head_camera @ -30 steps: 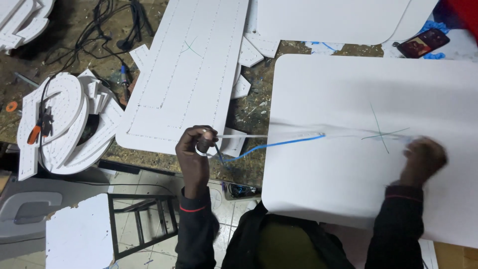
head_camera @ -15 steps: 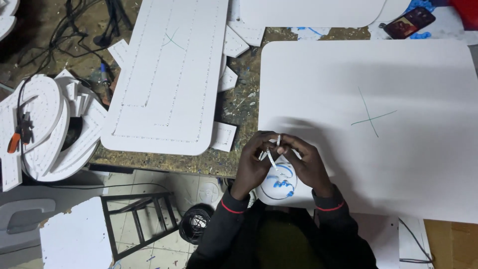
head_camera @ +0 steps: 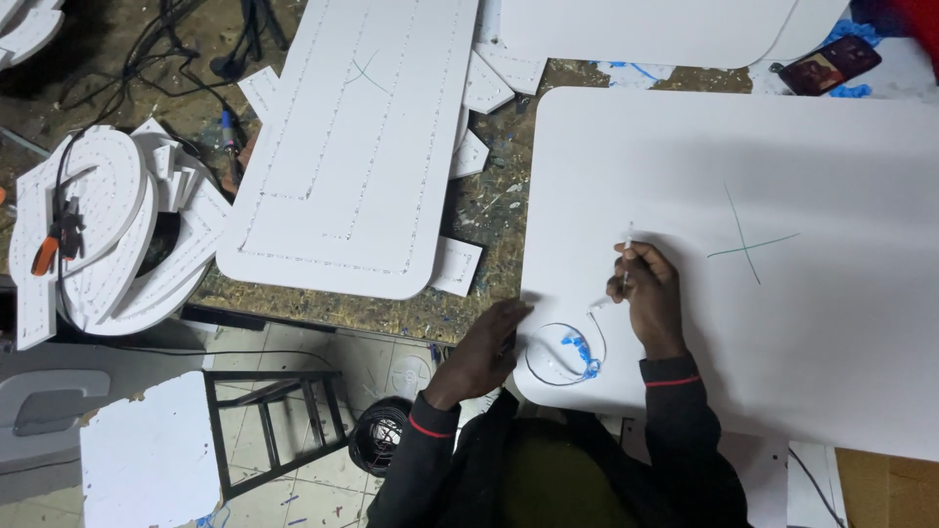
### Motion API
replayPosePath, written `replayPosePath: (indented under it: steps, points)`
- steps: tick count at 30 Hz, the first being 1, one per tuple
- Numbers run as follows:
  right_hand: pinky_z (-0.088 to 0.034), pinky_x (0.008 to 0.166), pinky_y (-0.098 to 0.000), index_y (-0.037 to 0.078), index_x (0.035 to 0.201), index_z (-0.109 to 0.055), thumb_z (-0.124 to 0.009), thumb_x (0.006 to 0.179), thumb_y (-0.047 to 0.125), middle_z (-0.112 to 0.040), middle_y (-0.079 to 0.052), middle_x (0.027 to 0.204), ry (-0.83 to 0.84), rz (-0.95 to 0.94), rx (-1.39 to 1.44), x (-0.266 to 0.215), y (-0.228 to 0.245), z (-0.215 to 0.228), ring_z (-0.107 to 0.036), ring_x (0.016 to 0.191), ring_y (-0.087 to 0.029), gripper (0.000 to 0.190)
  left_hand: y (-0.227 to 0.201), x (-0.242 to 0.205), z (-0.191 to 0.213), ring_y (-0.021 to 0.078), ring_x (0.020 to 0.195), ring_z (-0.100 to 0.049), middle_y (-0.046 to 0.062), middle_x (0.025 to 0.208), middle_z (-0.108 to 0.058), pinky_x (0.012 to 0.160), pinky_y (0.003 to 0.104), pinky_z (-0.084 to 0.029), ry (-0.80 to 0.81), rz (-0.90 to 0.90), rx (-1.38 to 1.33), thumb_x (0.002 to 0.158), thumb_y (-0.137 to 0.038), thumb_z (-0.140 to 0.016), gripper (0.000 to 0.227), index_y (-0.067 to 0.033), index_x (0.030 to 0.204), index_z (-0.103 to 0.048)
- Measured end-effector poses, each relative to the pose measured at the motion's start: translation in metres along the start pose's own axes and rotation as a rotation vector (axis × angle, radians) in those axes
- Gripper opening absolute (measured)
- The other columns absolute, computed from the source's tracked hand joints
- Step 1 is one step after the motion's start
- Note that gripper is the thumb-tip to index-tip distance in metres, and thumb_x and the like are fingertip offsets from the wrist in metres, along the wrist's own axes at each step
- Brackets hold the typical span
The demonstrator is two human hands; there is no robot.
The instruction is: The person pulls a length of blue tape from a white plastic spool and applies it along the edges of a white rectangular board. They smooth the tape down with their fingers to secure it in place.
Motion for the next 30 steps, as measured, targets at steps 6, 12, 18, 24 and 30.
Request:
replayPosePath:
  steps: [6,12,18,24,30]
  points:
    - [-0.066,0.065,-0.0329,-0.006,0.153,-0.058,-0.054,0.116,0.016,-0.058,-0.006,0.093,0.178,-0.035,-0.040,0.055,-0.065,-0.054,-0.075,0.075,-0.020,0.042,0.002,0.021,0.002,0.0564,0.113,-0.074,0.031,0.142,-0.072,0.096,0.059,-0.062,-0.026,-0.047,-0.102,0.102,-0.011,-0.076,0.051,-0.0052,0.152,-0.071]
    - [-0.070,0.066,-0.0397,-0.005,0.160,-0.047,-0.048,0.118,0.013,-0.059,-0.012,0.099,0.086,0.009,-0.116,0.069,-0.069,-0.075,-0.078,0.079,-0.027,0.045,0.120,0.115,0.023,0.0437,0.106,-0.083,0.019,0.108,-0.082,0.091,0.051,-0.066,-0.330,0.115,-0.144,0.109,-0.030,-0.075,0.029,-0.0129,0.131,-0.080]
    - [-0.075,0.070,-0.0443,-0.002,0.154,-0.042,-0.047,0.116,0.013,-0.061,-0.013,0.099,0.041,-0.010,-0.095,0.078,-0.082,-0.081,-0.083,0.084,-0.034,0.041,0.233,0.184,0.000,0.0398,0.129,-0.075,0.012,0.130,-0.077,0.114,0.054,-0.061,-0.355,0.243,0.001,0.101,-0.028,-0.082,0.036,-0.0232,0.137,-0.078]
    - [-0.077,0.070,-0.0452,-0.002,0.145,-0.048,-0.054,0.113,0.011,-0.069,-0.017,0.096,-0.014,-0.028,-0.139,0.074,-0.080,-0.083,-0.085,0.084,-0.037,0.035,0.218,0.178,0.003,0.0376,0.119,-0.077,0.010,0.120,-0.074,0.108,0.051,-0.062,-0.415,0.257,-0.116,0.094,-0.028,-0.093,0.039,-0.0234,0.131,-0.081]
    - [-0.077,0.070,-0.0433,-0.007,0.140,-0.055,-0.056,0.108,0.008,-0.070,-0.022,0.093,-0.088,-0.002,-0.133,0.071,-0.070,-0.091,-0.085,0.083,-0.036,0.035,0.196,0.174,0.009,0.0426,0.110,-0.077,0.015,0.116,-0.071,0.100,0.053,-0.063,-0.447,0.111,-0.109,0.102,-0.024,-0.086,0.037,-0.0202,0.137,-0.077]
Point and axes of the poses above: each hand's wrist, its own x-axis towards the middle knuckle, its own z-axis out of the back of the hand, y = z × x, the point moved 10 cm from there along x, towards the middle knuckle
